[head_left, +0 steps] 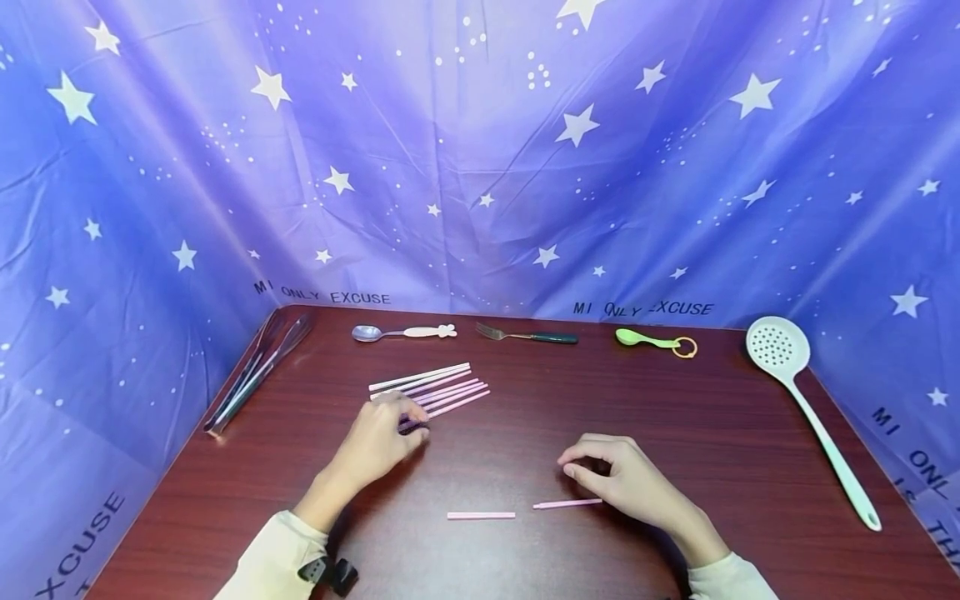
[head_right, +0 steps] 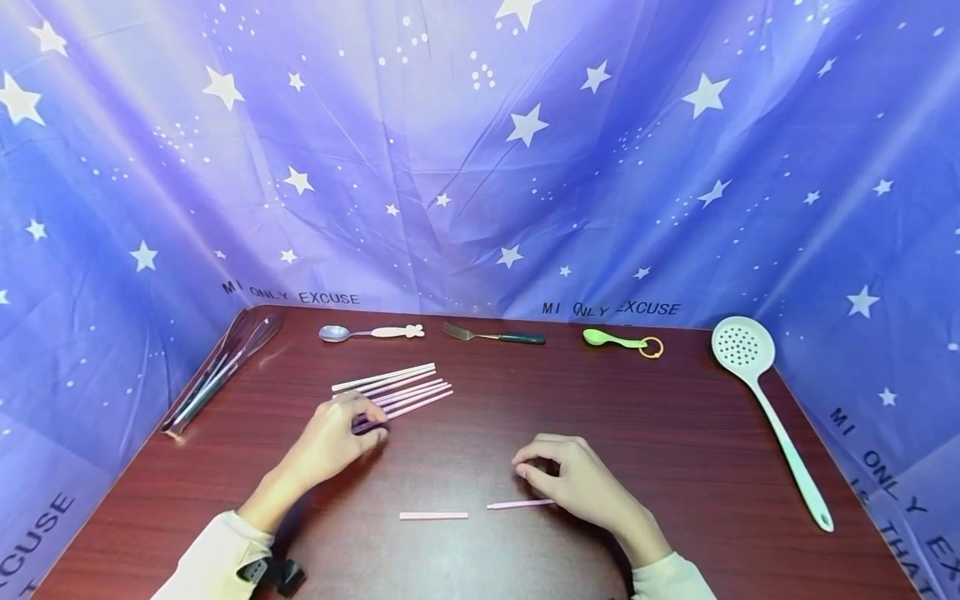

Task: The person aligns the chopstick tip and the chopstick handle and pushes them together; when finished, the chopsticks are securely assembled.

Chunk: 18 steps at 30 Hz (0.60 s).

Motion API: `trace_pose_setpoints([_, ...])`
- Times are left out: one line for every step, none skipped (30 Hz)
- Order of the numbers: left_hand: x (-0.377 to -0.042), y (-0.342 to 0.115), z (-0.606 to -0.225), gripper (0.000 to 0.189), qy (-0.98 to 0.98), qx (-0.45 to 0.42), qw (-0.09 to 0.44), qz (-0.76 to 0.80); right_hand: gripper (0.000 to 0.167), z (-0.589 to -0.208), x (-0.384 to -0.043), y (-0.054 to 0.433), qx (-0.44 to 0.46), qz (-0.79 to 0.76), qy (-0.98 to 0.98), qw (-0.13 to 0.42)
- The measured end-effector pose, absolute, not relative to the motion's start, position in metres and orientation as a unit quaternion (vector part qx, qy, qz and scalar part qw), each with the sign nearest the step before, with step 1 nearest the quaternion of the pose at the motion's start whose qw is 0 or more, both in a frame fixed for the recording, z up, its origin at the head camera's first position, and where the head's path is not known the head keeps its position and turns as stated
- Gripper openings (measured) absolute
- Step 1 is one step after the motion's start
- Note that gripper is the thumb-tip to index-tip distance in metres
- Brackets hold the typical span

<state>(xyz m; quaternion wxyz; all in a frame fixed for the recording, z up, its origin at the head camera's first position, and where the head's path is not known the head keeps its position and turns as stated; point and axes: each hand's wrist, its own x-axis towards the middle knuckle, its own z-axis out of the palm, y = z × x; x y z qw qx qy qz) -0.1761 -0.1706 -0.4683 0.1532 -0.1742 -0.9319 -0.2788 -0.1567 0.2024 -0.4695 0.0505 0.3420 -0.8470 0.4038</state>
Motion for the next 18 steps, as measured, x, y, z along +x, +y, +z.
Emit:
trace_pose_setpoints([-0.173,-0.167,-0.467,0.016,-0.927,-0.179,0.137,-0.299,0.014,-0.47,-0.156,0.202,0.343,0.405,-0.846,0.051])
trace_pose_setpoints([-0.17,-0.163,-0.466,0.016,-0.921,-0.186,0.122,-0.319,0.014,-0.471,-0.156,0.202,0.345,0.408,-0.844,0.05])
trace_pose_setpoints([-0.166,-0.159,-0.465,0.016,-0.915,-0.196,0.107,-0.337,0.014,-0.472,-0.156,0.202,0.346,0.41,-0.842,0.049])
trace_pose_setpoints([-0.163,-0.154,-0.465,0.015,-0.908,-0.207,0.094,-0.352,0.015,-0.473,-0.155,0.203,0.347,0.413,-0.841,0.046])
trace_pose_setpoints([-0.16,-0.15,-0.465,0.015,-0.901,-0.219,0.081,-0.366,0.015,-0.474,-0.155,0.203,0.35,0.416,-0.838,0.042])
trace_pose_setpoints([-0.157,-0.147,-0.466,0.015,-0.893,-0.233,0.072,-0.378,0.015,-0.475,-0.154,0.203,0.353,0.42,-0.835,0.036])
trace_pose_setpoints([-0.154,-0.143,-0.467,0.015,-0.886,-0.247,0.062,-0.389,0.016,-0.477,-0.153,0.203,0.356,0.424,-0.832,0.03])
trace_pose_setpoints([-0.151,-0.14,-0.469,0.016,-0.878,-0.262,0.055,-0.397,0.016,-0.478,-0.153,0.204,0.362,0.428,-0.828,0.025])
trace_pose_setpoints([-0.149,-0.137,-0.47,0.017,-0.871,-0.278,0.048,-0.403,0.016,-0.479,-0.152,0.204,0.366,0.431,-0.824,0.021])
trace_pose_setpoints([-0.146,-0.134,-0.472,0.017,-0.863,-0.293,0.042,-0.409,0.016,-0.48,-0.151,0.204,0.372,0.434,-0.82,0.018])
trace_pose_setpoints([-0.144,-0.131,-0.474,0.018,-0.856,-0.308,0.036,-0.415,0.016,-0.482,-0.151,0.204,0.379,0.435,-0.817,0.019])
trace_pose_setpoints([-0.143,-0.128,-0.475,0.019,-0.848,-0.322,0.031,-0.419,0.016,-0.483,-0.15,0.204,0.384,0.436,-0.814,0.02])
trace_pose_setpoints([-0.141,-0.126,-0.477,0.02,-0.842,-0.333,0.025,-0.424,0.017,-0.484,-0.15,0.204,0.386,0.436,-0.812,0.02])
trace_pose_setpoints([-0.14,-0.123,-0.479,0.021,-0.836,-0.343,0.02,-0.428,0.017,-0.484,-0.149,0.204,0.388,0.435,-0.812,0.021])
trace_pose_setpoints([-0.139,-0.121,-0.481,0.021,-0.831,-0.351,0.016,-0.432,0.017,-0.485,-0.148,0.204,0.389,0.432,-0.813,0.022])
trace_pose_setpoints([-0.138,-0.118,-0.483,0.022,-0.827,-0.356,0.012,-0.434,0.017,-0.485,-0.148,0.204,0.395,0.428,-0.812,0.026])
trace_pose_setpoints([-0.138,-0.117,-0.485,0.022,-0.824,-0.359,0.008,-0.438,0.018,-0.486,-0.147,0.204,0.401,0.423,-0.812,0.03])
trace_pose_setpoints([-0.137,-0.115,-0.487,0.023,-0.823,-0.36,0.003,-0.44,0.018,-0.486,-0.147,0.203,0.403,0.419,-0.813,0.03])
